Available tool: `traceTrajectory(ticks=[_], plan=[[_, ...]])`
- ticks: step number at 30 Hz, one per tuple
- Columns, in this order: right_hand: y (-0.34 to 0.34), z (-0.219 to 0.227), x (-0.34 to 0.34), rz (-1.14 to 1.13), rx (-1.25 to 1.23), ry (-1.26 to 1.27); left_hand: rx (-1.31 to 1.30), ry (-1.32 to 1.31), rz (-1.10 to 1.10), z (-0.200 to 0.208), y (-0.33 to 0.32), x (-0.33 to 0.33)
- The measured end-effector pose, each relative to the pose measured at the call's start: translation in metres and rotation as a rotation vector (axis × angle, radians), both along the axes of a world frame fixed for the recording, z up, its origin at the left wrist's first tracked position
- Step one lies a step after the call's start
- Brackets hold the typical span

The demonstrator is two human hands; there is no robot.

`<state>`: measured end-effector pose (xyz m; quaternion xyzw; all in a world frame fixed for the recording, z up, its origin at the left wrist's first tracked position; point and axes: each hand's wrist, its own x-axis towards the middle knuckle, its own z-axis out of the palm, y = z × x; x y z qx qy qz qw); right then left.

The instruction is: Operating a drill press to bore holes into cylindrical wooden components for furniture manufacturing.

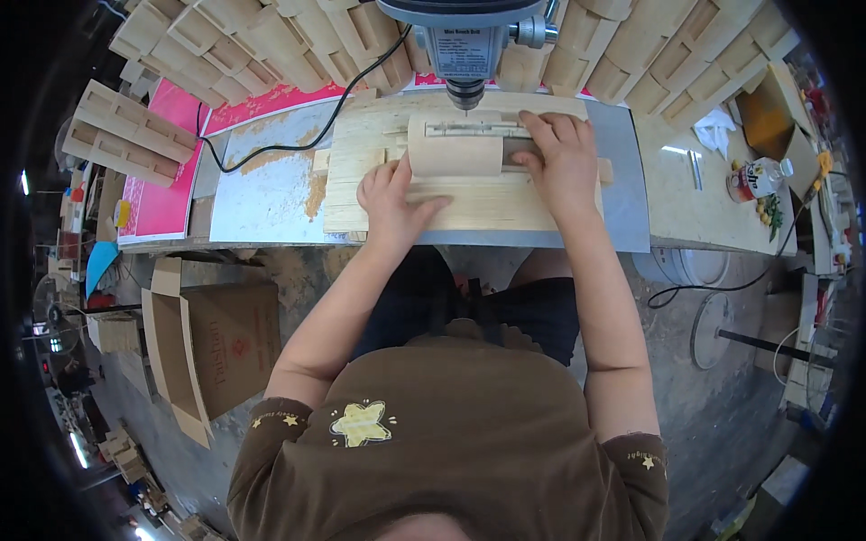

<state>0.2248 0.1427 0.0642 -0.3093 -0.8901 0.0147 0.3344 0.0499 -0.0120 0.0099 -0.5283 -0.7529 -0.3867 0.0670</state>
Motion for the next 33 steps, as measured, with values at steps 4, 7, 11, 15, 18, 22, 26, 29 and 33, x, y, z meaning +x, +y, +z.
traceTrajectory(ticks=[4, 7, 11, 15, 18, 22, 26, 29, 33], plan=[[0.009, -0.003, -0.012, 0.022, -0.015, 0.027, -0.037, 0.010, 0.046, -0.003, 0.016, -0.016], [0.008, -0.003, -0.016, 0.036, -0.059, 0.027, -0.052, -0.055, 0.014, -0.007, 0.012, -0.032], [0.013, 0.028, -0.008, 0.171, -0.612, 0.550, -0.049, -0.062, -0.063, -0.004, 0.010, -0.042], [0.065, 0.124, -0.006, 0.276, -0.237, 0.835, -0.031, -0.046, -0.087, -0.003, 0.009, -0.044], [0.052, 0.178, -0.071, 0.068, 0.295, 1.123, -0.019, -0.028, -0.083, -0.007, 0.007, -0.049], [0.024, 0.210, -0.035, 0.015, -0.235, 0.351, -0.002, -0.041, -0.117, 0.000, 0.017, -0.039], [0.007, 0.178, -0.012, -0.053, -0.105, 0.231, -0.042, -0.024, -0.080, -0.006, 0.004, -0.048], [-0.038, 0.143, 0.003, -0.008, 0.007, 0.250, -0.014, -0.036, -0.109, -0.010, 0.011, -0.048], [-0.044, 0.085, 0.008, 0.005, -0.108, 0.416, -0.007, -0.028, -0.108, -0.009, 0.013, -0.045]])
